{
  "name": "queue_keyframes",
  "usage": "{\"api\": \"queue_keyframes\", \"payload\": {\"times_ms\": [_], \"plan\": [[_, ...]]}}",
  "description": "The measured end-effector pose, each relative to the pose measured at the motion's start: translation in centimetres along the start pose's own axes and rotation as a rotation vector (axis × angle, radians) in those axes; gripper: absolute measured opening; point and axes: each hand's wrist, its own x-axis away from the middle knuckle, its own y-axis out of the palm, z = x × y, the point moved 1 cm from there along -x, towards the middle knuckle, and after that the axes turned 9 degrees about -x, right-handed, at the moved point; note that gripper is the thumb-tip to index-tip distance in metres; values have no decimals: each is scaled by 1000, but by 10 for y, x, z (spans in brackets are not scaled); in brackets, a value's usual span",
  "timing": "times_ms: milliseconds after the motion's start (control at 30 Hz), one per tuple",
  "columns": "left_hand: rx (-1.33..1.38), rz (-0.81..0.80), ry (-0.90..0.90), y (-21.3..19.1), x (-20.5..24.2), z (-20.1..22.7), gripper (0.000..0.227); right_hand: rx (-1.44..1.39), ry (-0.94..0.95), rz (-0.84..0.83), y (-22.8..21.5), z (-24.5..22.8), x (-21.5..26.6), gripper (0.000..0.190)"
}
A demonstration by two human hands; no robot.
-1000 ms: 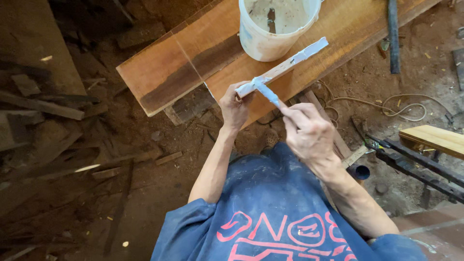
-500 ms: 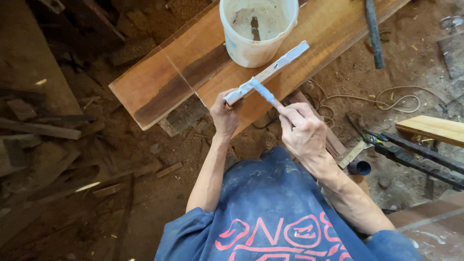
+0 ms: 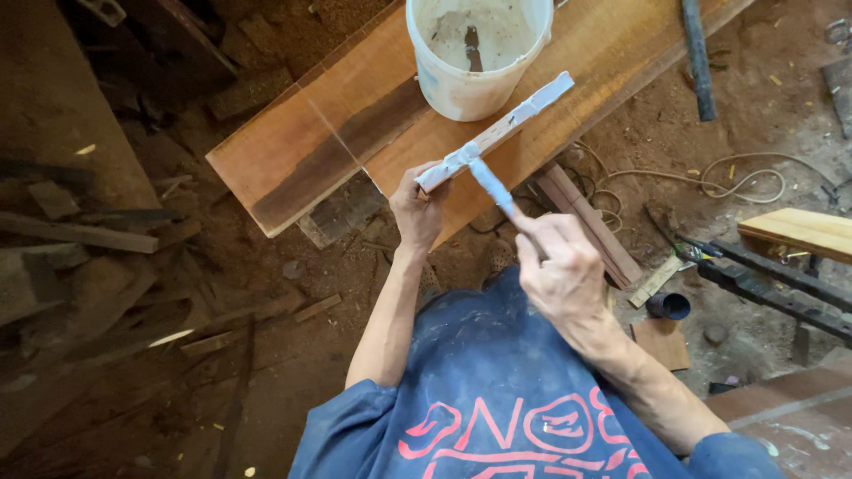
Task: The person applies glue to the edge of a wooden plank using a brush, then joins it to another plank. They use a hammer to tap the planks together to ensure a tight bond.
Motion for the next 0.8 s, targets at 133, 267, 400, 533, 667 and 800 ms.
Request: {"api": "queue_keyframes", "payload": {"times_ms": [133, 267, 400, 533, 667, 800], "plan": [[43, -6, 47, 0, 2, -2, 30, -19, 18, -20, 4, 14, -3, 22], [-25, 0, 31, -1, -6, -1, 29, -57, 5, -106, 5, 16, -16, 22], [-61, 12, 14, -2, -3, 1, 29, -62, -21, -106, -3, 13, -25, 22], [-61, 6, 10, -4, -5, 5, 31, -123, 35, -232, -1, 1, -23, 22], [-81, 25, -44, -2, -5, 4, 30, -174, -21, -193, 9, -3, -13, 21], [-83, 52, 48, 1, 1, 2, 33, -112, -78, -234, 22, 1, -10, 23]]}}
